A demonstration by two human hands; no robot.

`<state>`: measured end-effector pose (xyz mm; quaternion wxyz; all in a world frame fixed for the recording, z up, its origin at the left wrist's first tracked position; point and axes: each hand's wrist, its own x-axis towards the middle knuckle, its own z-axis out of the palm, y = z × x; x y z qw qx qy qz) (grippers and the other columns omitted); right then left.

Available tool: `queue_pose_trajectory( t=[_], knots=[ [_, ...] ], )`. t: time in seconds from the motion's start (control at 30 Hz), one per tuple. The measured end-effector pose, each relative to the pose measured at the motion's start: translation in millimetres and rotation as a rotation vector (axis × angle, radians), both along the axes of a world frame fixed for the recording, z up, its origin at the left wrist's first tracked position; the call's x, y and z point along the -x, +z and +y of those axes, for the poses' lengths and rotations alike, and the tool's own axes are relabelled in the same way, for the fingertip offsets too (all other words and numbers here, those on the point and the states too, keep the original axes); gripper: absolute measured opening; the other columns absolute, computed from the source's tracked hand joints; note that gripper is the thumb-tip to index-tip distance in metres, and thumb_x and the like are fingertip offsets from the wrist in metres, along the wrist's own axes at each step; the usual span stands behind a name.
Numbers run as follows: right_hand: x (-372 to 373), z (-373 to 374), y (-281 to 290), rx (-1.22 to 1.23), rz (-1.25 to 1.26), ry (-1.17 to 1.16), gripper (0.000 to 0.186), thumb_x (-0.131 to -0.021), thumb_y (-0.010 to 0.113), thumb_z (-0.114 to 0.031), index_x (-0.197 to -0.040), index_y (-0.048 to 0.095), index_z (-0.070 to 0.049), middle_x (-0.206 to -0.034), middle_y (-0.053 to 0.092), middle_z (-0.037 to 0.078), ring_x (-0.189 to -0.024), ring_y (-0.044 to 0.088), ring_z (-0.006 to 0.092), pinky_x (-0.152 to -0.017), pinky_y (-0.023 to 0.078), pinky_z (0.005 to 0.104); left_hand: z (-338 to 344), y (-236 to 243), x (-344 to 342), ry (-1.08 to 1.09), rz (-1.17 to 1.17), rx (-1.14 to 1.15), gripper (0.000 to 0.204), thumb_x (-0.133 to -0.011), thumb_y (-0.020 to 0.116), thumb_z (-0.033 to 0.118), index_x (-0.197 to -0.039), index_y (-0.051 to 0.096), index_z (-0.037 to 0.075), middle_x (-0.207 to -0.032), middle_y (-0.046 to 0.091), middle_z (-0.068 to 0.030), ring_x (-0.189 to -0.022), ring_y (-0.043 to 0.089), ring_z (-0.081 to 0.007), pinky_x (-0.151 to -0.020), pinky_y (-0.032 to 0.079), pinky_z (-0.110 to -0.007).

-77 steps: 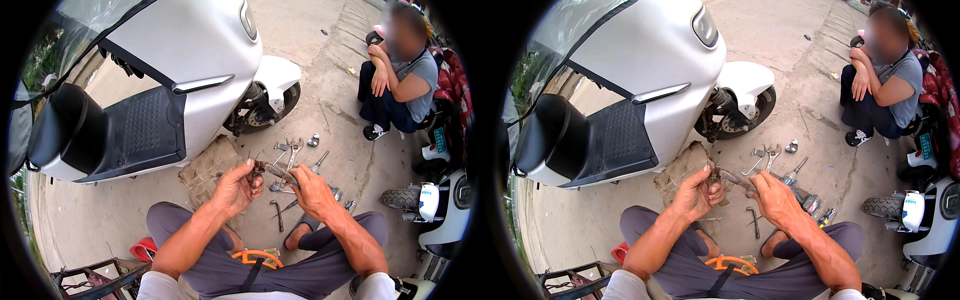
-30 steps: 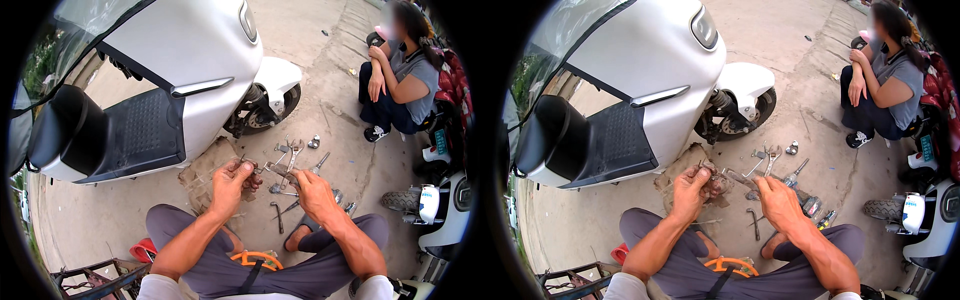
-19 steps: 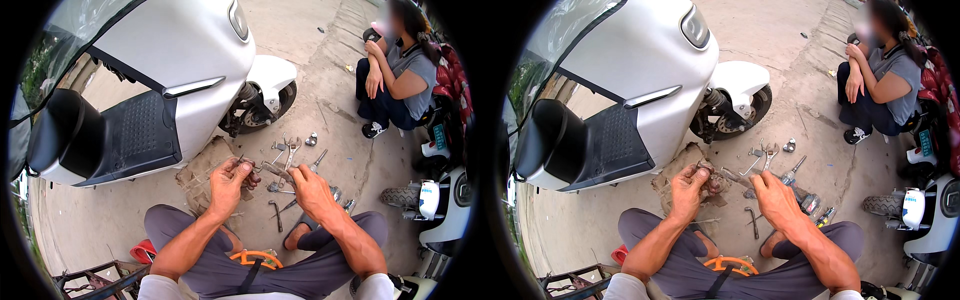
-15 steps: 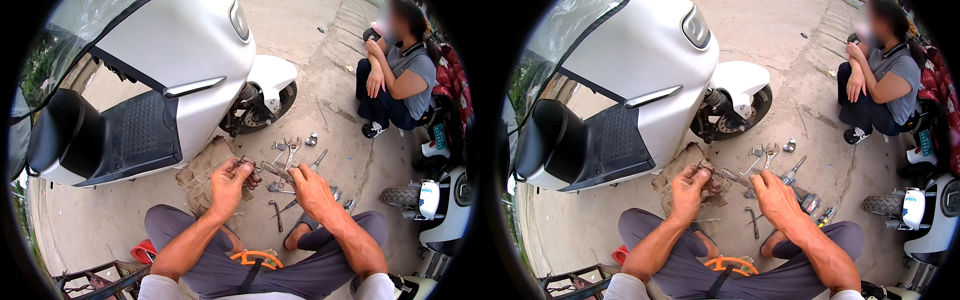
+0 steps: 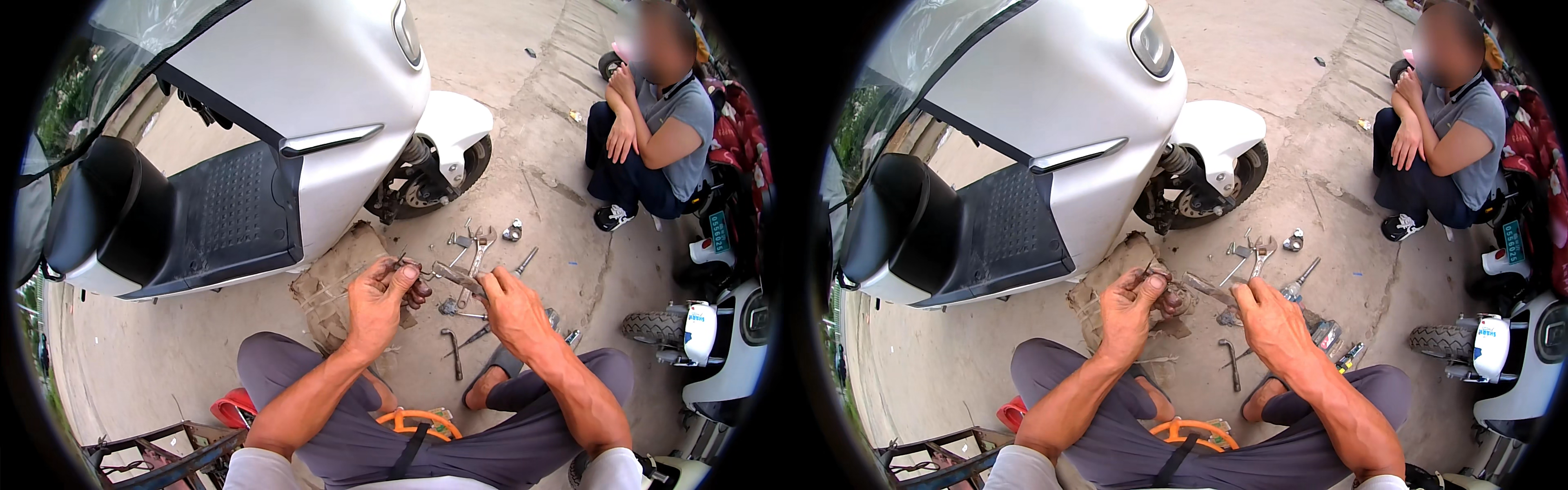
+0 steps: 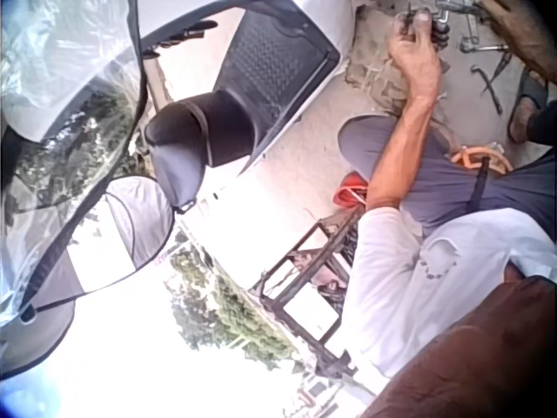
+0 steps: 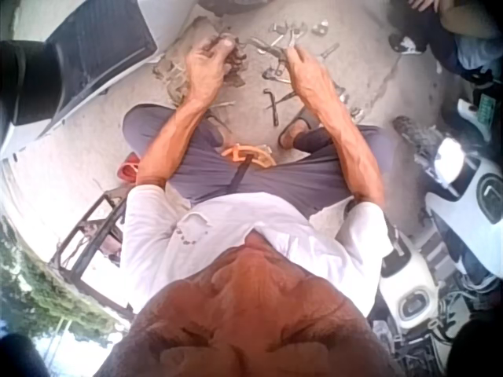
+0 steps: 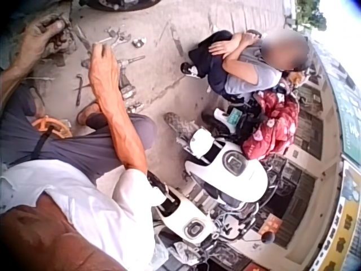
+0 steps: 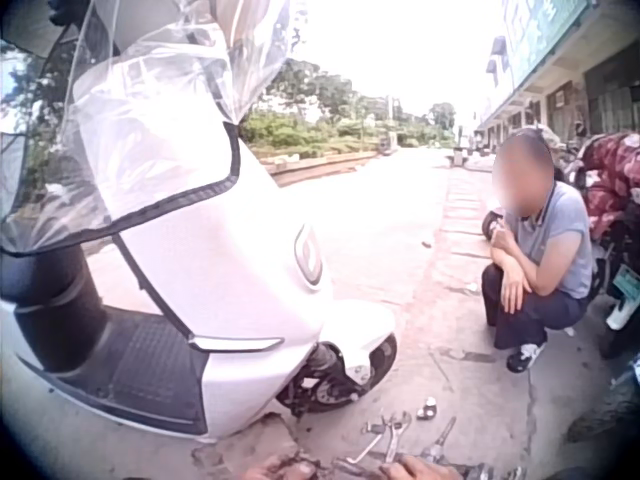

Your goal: The person sits on the ground next to a white scooter and disassembles a brake caliper. They remove brake pads and use pliers to manipulate a small metal pin or spring within the caliper assembly. Various tools and parts are scattered on the ground nearby.

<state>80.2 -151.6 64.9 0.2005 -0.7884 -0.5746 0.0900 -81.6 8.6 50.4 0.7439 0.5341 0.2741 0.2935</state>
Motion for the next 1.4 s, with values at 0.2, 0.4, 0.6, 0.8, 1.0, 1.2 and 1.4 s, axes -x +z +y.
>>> queue_pose_trajectory(
  t=[0.2, 0.4, 0.6, 0.8, 1.0, 1.2, 1.4],
  knots=[
    [-0.7, 0.3, 1.6, 0.000, -0.003, 0.001, 0.024, -0.088, 0.058, -0.003, -0.111, 0.054, -0.004, -0.098, 0.055, 0.016, -0.094, 0.062, 0.0371, -0.075, 0.051, 0.0489, -0.1, 1.5, -0.3, -0.002, 0.016, -0.012, 0.026, -0.100, 0.066, 0.024, -0.099, 0.065, -0.002, -0.078, 0.069, -0.0072, -0.068, 0.062, -0.0105, -0.062, 0.050, -0.024],
    [-1.6, 0.5, 3.9, 0.028, -0.008, 0.004, 0.021, -0.087, 0.056, -0.001, -0.107, 0.052, -0.003, -0.099, 0.055, 0.016, -0.094, 0.062, 0.0374, -0.075, 0.051, 0.0496, -1.6, 2.5, -0.9, -0.006, 0.002, -0.004, 0.027, -0.100, 0.066, 0.025, -0.098, 0.065, -0.002, -0.078, 0.069, -0.0071, -0.068, 0.062, -0.0109, -0.062, 0.050, -0.025],
    [-0.7, 3.5, -0.7, 0.066, 0.019, 0.005, 0.019, -0.087, 0.053, 0.001, -0.106, 0.051, -0.003, -0.101, 0.057, 0.017, -0.096, 0.062, 0.0394, -0.077, 0.052, 0.0502, -3.0, 6.7, 0.2, 0.005, 0.007, 0.030, 0.026, -0.101, 0.066, 0.024, -0.097, 0.065, -0.001, -0.077, 0.070, -0.0079, -0.066, 0.063, -0.0116, -0.060, 0.051, -0.025],
    [1.3, 4.6, -6.7, 0.041, 0.004, -0.021, 0.019, -0.087, 0.053, 0.001, -0.106, 0.050, -0.003, -0.096, 0.057, 0.019, -0.092, 0.063, 0.0415, -0.075, 0.052, 0.0519, -6.4, 10.5, -1.1, 0.035, 0.030, 0.037, 0.027, -0.101, 0.065, 0.025, -0.096, 0.065, -0.002, -0.077, 0.069, -0.0092, -0.066, 0.063, -0.0125, -0.060, 0.052, -0.026],
    [1.6, 4.5, -14.8, 0.020, 0.011, -0.017, 0.020, -0.085, 0.053, 0.002, -0.105, 0.049, -0.002, -0.096, 0.058, 0.020, -0.091, 0.063, 0.0424, -0.075, 0.052, 0.0519, -6.6, 6.2, -0.7, 0.036, 0.005, 0.095, 0.030, -0.100, 0.066, 0.026, -0.096, 0.064, -0.004, -0.077, 0.069, -0.0107, -0.066, 0.064, -0.0133, -0.060, 0.053, -0.027],
    [0.9, 4.6, -16.6, -0.009, 0.028, -0.009, 0.019, -0.085, 0.054, 0.002, -0.103, 0.049, -0.001, -0.091, 0.058, 0.021, -0.087, 0.063, 0.0433, -0.073, 0.052, 0.0518, -8.8, 1.5, -3.1, 0.069, -0.006, 0.105, 0.032, -0.100, 0.066, 0.027, -0.097, 0.064, -0.004, -0.077, 0.069, -0.0113, -0.066, 0.064, -0.0138, -0.060, 0.054, -0.028],
    [-0.6, 2.5, -18.7, -0.021, 0.035, -0.014, 0.018, -0.085, 0.054, 0.003, -0.102, 0.048, -0.001, -0.090, 0.058, 0.022, -0.086, 0.063, 0.0439, -0.073, 0.052, 0.0517, -11.0, 0.7, -4.5, 0.043, -0.008, 0.108, 0.034, -0.098, 0.069, 0.032, -0.103, 0.063, -0.001, -0.081, 0.070, -0.0097, -0.068, 0.066, -0.0144, -0.064, 0.055, -0.027]
  ],
)
